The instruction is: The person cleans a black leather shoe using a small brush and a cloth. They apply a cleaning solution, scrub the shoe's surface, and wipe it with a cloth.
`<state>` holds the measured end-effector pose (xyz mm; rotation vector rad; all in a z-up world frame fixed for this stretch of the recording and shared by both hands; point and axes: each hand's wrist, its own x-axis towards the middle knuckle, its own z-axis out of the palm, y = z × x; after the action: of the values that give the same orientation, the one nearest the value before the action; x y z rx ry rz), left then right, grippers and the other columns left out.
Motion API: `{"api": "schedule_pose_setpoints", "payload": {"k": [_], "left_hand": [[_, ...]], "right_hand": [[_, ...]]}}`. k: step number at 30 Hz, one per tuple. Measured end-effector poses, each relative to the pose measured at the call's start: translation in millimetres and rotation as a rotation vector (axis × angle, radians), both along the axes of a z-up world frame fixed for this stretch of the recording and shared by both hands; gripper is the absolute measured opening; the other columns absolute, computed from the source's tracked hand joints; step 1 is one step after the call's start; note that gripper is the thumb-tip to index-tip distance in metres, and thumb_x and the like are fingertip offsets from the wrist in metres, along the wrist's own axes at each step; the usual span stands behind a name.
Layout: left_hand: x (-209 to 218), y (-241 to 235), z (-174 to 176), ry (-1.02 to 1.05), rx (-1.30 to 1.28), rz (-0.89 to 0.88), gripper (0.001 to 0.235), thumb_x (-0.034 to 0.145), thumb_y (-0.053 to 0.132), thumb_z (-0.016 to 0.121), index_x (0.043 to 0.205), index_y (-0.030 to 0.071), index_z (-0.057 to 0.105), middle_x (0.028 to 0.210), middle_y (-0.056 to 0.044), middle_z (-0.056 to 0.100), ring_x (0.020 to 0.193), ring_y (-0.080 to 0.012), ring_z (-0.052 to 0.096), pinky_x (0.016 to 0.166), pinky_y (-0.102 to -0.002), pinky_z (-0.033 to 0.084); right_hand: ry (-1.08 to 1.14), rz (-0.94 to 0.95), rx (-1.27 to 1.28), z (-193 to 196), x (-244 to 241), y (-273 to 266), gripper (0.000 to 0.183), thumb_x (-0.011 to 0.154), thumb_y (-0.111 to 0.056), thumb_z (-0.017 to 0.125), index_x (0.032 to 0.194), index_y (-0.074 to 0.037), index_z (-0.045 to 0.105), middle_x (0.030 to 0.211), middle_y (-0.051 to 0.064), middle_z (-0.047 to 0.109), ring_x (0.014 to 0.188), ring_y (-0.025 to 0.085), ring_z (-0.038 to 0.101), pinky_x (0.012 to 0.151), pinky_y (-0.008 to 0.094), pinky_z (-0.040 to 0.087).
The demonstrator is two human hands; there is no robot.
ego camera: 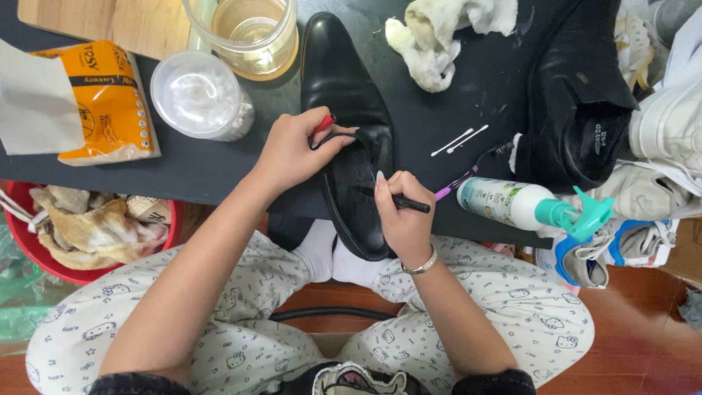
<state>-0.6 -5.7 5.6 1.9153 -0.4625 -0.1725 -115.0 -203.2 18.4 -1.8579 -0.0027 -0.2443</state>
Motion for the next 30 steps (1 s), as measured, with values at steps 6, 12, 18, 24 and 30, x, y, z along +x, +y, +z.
{"api": "schedule_pose_setpoints", "payload": {"k": [6,12,18,24,30], "left_hand": [[1.1,-0.5,-2.2,-0.006,0.077,0.018,0.048,0.087,0.018,0.084,0.073,0.002,0.041,0.058,-0.011,0.045,0.056,-0.0317,0.058,0.055,-0.034,0.046],[2.0,0.8,-0.8,-0.029,0.082,0.015,0.043,0.084,0.018,0.083,0.072,0.003,0.044,0.057,-0.012,0.043,0.051,-0.0298,0.05,0.051,-0.036,0.042],[1.0,0.4,-0.6,-0.012,0.027,0.017,0.046,0.087,0.021,0.081,0.071,0.003,0.041,0.057,-0.011,0.042,0.052,-0.0252,0.054,0.052,-0.034,0.044],[2.5,1.8,-0.3,-0.022,0.08,0.001,0.043,0.085,0.021,0.082,0.072,0.003,0.045,0.056,-0.011,0.044,0.049,-0.0266,0.051,0.051,-0.036,0.042],[1.5,0.6,-1.6,-0.021,0.084,0.01,0.046,0.087,0.023,0.082,0.072,0.003,0.043,0.055,-0.01,0.044,0.049,-0.026,0.05,0.051,-0.035,0.042]], "right_hand": [[-0.017,0.008,-0.082,2.5,2.5,-0.1,0.03,0.1,-0.001,0.065,0.075,-0.002,0.049,0.066,0.002,0.054,0.058,0.007,0.045,0.055,0.026,0.036],[-0.015,0.033,-0.109,5.4,2.5,-0.9,0.032,0.099,0.0,0.066,0.073,-0.003,0.048,0.063,0.003,0.052,0.056,0.008,0.043,0.056,0.028,0.035],[0.025,-0.003,-0.019,7.1,2.8,2.2,0.031,0.1,-0.001,0.064,0.074,-0.003,0.047,0.064,0.001,0.053,0.056,0.006,0.043,0.053,0.026,0.035],[-0.003,0.044,-0.094,9.8,3.3,1.1,0.032,0.101,-0.001,0.063,0.074,-0.003,0.047,0.065,0.001,0.052,0.057,0.007,0.043,0.056,0.026,0.035],[0.024,0.077,-0.107,8.0,1.0,-1.1,0.032,0.1,-0.001,0.063,0.072,-0.004,0.049,0.063,0.0,0.052,0.054,0.006,0.043,0.052,0.026,0.034]]}}
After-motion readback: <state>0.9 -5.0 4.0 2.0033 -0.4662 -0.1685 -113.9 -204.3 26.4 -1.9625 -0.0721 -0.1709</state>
